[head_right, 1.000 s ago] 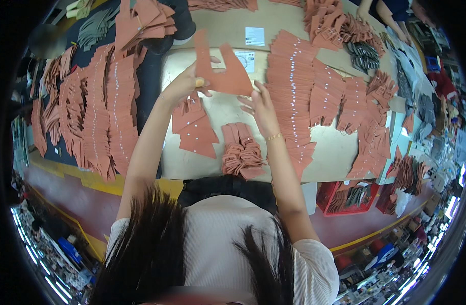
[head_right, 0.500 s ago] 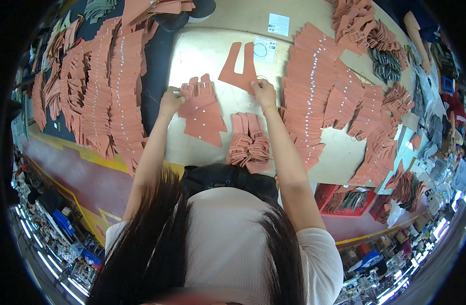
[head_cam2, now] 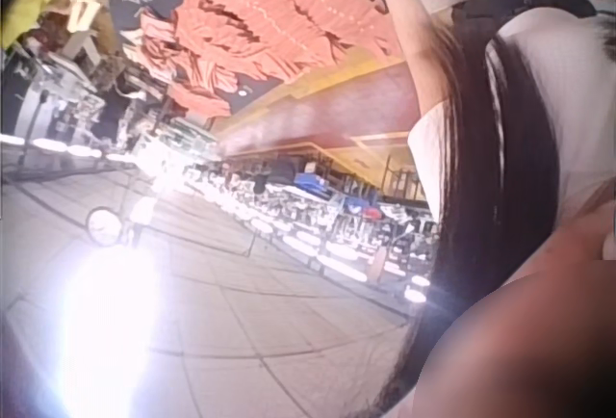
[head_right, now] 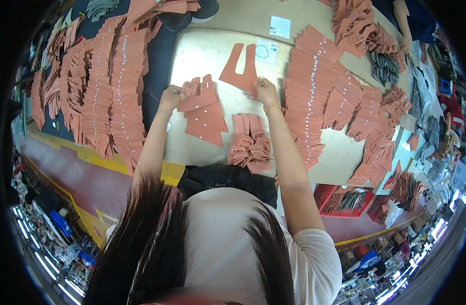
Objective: The person gathers pink fabric pieces from a table, aligns them, and secures them with rubber bands. They retrieve additional pieces from a red basket, then continue bundling and stacking the finished bundles on the table.
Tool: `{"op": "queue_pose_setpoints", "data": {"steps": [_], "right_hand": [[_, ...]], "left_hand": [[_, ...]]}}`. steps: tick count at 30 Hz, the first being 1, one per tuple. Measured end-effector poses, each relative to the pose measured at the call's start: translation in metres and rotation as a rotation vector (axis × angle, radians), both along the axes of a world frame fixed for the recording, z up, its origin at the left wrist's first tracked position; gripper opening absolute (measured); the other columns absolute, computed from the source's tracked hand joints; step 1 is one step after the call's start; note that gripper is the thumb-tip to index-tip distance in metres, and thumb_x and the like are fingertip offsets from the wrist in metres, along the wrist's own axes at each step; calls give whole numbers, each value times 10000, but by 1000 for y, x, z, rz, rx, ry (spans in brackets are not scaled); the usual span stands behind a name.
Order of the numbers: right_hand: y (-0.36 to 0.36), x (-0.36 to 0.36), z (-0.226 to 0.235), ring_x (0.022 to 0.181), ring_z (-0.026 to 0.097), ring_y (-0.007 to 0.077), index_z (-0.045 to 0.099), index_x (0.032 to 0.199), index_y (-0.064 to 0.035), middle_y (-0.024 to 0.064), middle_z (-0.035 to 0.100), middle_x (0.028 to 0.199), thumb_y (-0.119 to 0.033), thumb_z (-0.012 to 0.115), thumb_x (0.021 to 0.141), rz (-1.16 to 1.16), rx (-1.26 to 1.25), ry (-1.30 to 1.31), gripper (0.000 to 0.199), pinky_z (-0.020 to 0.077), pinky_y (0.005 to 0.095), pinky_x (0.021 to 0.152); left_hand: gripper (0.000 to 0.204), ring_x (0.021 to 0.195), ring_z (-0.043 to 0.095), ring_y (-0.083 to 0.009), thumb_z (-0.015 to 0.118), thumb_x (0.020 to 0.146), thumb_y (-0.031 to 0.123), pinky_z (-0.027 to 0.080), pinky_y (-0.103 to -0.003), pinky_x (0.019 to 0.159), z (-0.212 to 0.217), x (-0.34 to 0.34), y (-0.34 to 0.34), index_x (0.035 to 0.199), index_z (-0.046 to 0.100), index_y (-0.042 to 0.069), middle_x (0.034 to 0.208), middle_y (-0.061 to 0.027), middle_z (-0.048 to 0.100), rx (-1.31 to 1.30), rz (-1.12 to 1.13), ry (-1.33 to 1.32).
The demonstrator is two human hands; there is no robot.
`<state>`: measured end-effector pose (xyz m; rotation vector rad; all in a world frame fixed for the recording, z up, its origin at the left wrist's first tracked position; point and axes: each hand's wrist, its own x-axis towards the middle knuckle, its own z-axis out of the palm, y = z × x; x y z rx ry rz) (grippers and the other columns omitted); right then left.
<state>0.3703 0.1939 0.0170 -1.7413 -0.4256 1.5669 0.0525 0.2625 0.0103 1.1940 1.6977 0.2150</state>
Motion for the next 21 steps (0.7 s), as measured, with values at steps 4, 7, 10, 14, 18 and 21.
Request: {"op": "queue_pose_setpoints", "data": {"steps": [4, 7, 10, 14, 18, 21], "right_hand": [[0, 3, -5, 819, 662, 189, 532, 1185, 19, 114, 623, 1067, -122, 524, 940, -1, 2, -16, 284, 585, 285, 708], [0, 4, -8, 824, 644, 158, 537, 1211, -2, 95, 610, 1100, -137, 544, 930, 33, -27, -83, 312, 580, 276, 698], [2, 4, -8, 822, 625, 129, 554, 1203, -18, 76, 614, 1091, -148, 560, 921, 37, -16, -132, 311, 571, 266, 678], [4, 8, -1, 820, 626, 118, 575, 1167, -5, 68, 643, 1023, -144, 566, 916, 20, 21, -92, 287, 554, 258, 645], [5, 20, 17, 762, 623, 113, 588, 1136, 41, 85, 670, 934, -124, 588, 896, 13, 132, -170, 291, 556, 262, 603], [-1, 31, 40, 702, 629, 112, 589, 1134, 49, 87, 681, 865, -122, 587, 897, 1, 195, -226, 292, 546, 257, 604]], "left_hand": [[405, 866, 644, -227, 793, 677, 174, 486, -318, 781, -2, 1, 1, 974, 621, -40, 920, -162, 671, 2, 9, 28], [398, 854, 643, -226, 782, 689, 172, 488, -319, 774, 0, 4, 1, 968, 620, -61, 907, -160, 672, 2, -67, 76], [384, 832, 640, -224, 768, 698, 163, 486, -314, 757, 12, 8, 4, 967, 621, -68, 891, -156, 671, -93, -77, 82], [375, 777, 598, -170, 773, 703, 189, 467, -291, 708, 50, 22, 2, 947, 607, -41, 844, -128, 652, -32, -137, -51], [359, 747, 543, -122, 765, 728, 211, 440, -259, 671, 98, 40, 30, 928, 580, -22, 817, -95, 626, 41, -237, -214], [413, 822, 569, -142, 750, 749, 233, 451, -260, 738, 110, 50, 63, 1009, 570, -33, 904, -94, 626, 115, -243, -478]]}}
